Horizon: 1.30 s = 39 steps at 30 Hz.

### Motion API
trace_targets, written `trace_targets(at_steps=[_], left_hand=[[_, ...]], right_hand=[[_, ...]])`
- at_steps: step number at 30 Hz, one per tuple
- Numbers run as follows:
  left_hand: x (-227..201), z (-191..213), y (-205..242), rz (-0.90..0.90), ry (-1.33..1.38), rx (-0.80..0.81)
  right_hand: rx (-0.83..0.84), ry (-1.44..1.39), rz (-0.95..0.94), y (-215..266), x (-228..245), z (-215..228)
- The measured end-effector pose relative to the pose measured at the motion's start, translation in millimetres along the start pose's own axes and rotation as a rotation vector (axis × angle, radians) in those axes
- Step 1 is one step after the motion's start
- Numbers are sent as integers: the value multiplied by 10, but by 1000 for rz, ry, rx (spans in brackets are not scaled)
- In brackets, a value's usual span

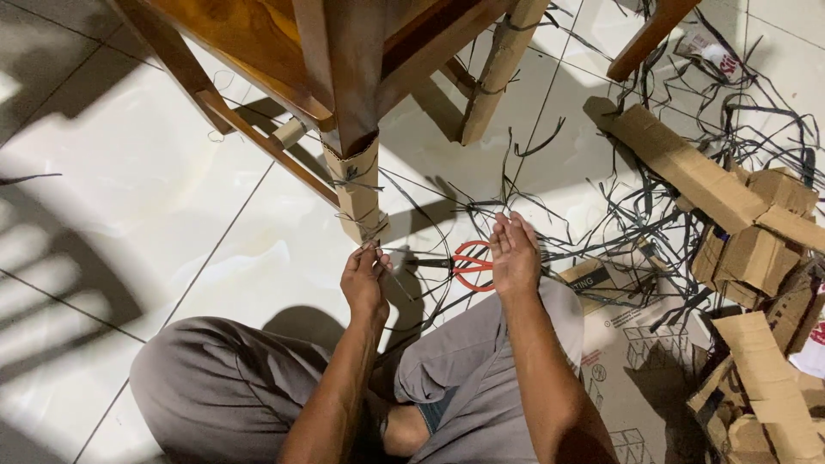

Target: Wrapping a wooden chair leg with protective cardboard and securing it with plastic ties

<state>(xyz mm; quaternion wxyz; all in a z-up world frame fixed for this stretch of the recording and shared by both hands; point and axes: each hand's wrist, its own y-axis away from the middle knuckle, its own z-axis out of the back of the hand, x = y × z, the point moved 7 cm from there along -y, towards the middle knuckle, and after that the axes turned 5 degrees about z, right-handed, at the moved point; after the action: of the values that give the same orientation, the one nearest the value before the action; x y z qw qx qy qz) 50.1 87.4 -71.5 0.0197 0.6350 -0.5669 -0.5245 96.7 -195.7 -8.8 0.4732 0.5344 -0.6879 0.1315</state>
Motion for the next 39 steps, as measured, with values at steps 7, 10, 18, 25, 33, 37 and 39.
trace_targets(at_steps=[7,10,18,25,33,37,39], left_hand=[[28,-130,266,42,-81,33],[44,-232,392,68,-158,73],[-20,-251,451,71,-233,52],[189,-55,81,67,-108,68],[-38,-145,298,52,-89,73],[7,-234,337,66,-142,151],[-4,-283,405,107,-198,169]], right_hand=[[331,490,93,544,130,-653],[678,1031,314,687,-114,-820],[880,969,88,636,-768,-563],[714,941,-8,736,-380,-758],[548,904,-40,698,-341,-675],[564,899,-54,659,-399,-642],[592,920,-62,664,-435,-621]])
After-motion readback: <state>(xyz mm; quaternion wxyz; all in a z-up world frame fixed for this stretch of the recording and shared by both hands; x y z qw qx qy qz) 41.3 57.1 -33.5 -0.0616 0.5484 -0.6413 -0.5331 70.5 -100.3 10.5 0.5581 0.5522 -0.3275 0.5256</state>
